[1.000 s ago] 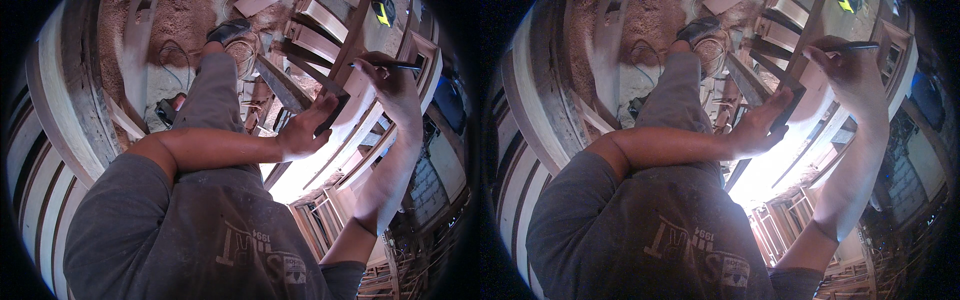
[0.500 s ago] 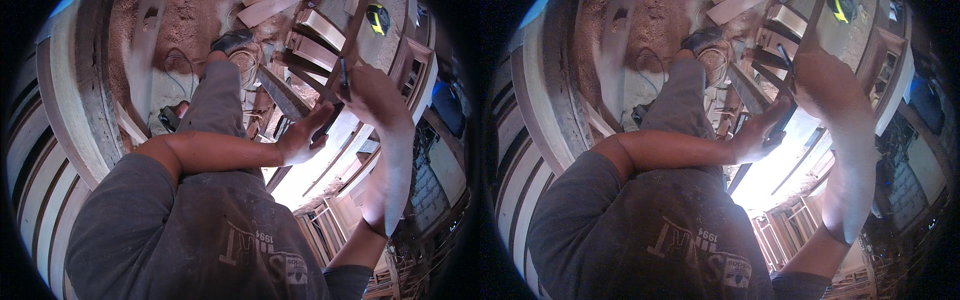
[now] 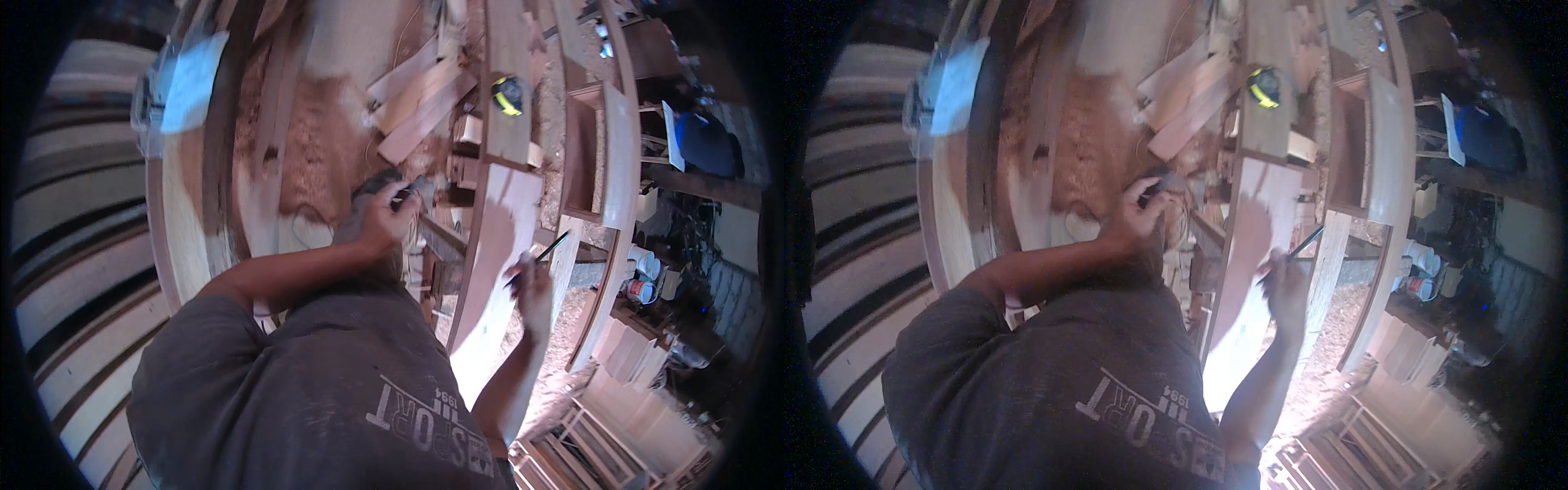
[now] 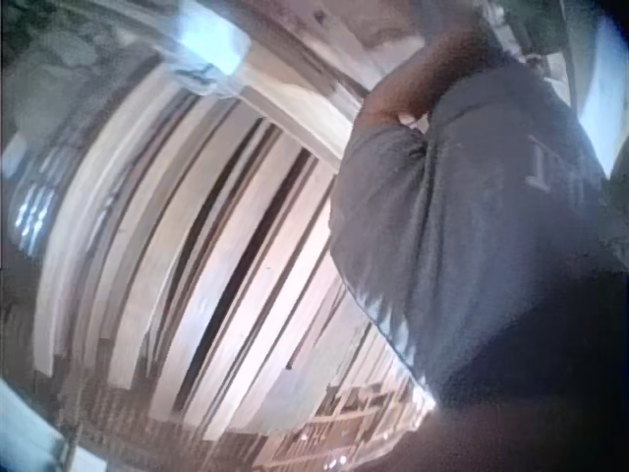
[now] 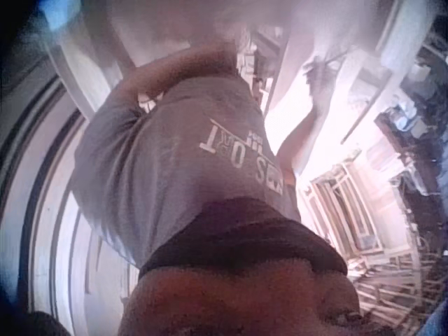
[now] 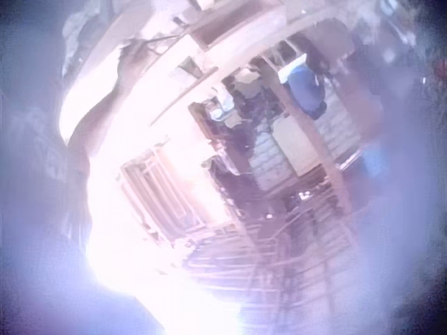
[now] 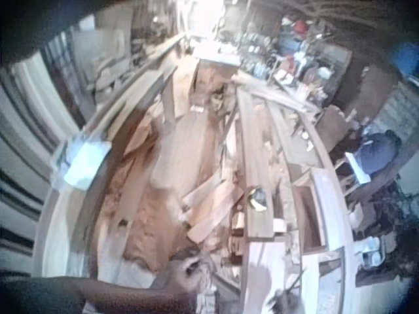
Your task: The person measures and marks wooden planks with a tape measure, pencil, and square, then uses a jigsaw to cut along the marked lines. The person handles multiple planks, repositions them, and continues marking and cutting throughout the clip.
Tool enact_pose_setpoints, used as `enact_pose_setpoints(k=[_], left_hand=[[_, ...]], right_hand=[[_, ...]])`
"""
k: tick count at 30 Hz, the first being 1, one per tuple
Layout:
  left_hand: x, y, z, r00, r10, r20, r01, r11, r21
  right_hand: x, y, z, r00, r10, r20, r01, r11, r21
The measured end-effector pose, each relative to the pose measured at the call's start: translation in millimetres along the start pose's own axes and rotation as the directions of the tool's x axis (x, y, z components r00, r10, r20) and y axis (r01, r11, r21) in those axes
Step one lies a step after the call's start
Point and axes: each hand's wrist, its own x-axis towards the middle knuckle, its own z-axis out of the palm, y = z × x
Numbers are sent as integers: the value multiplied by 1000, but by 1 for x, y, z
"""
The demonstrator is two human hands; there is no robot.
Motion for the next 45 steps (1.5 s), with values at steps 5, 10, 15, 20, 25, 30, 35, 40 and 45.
enact_pose_setpoints(k=[5,10,15,20,25,30,35,40,45], left_hand=[[77,58,-17,973,232,-9,-230,967,113],[170,127,30,748,601,283,-663,701,265],[312,162,72,528,618,583,-848,421,321],[441,171,99,401,490,774,-909,320,268],[486,183,117,374,359,855,-916,288,279],[519,173,105,330,234,915,-926,270,265],[524,163,101,419,160,894,-896,236,377],[508,161,99,443,448,777,-889,330,316],[450,173,110,449,632,632,-824,566,20]], right_hand=[[-42,28,25,995,85,-45,-67,949,308],[-39,13,35,991,45,-126,22,873,487],[39,-69,35,986,-134,-96,153,962,226],[146,-155,35,936,-296,-190,280,954,-107],[259,-198,50,929,-224,-295,187,971,-146],[333,-224,76,893,-131,-430,67,985,-161],[350,-269,69,946,-14,-324,-43,985,-170],[343,-287,58,948,-82,-306,16,978,-210],[290,-250,80,796,-2,-605,16,1000,17]])
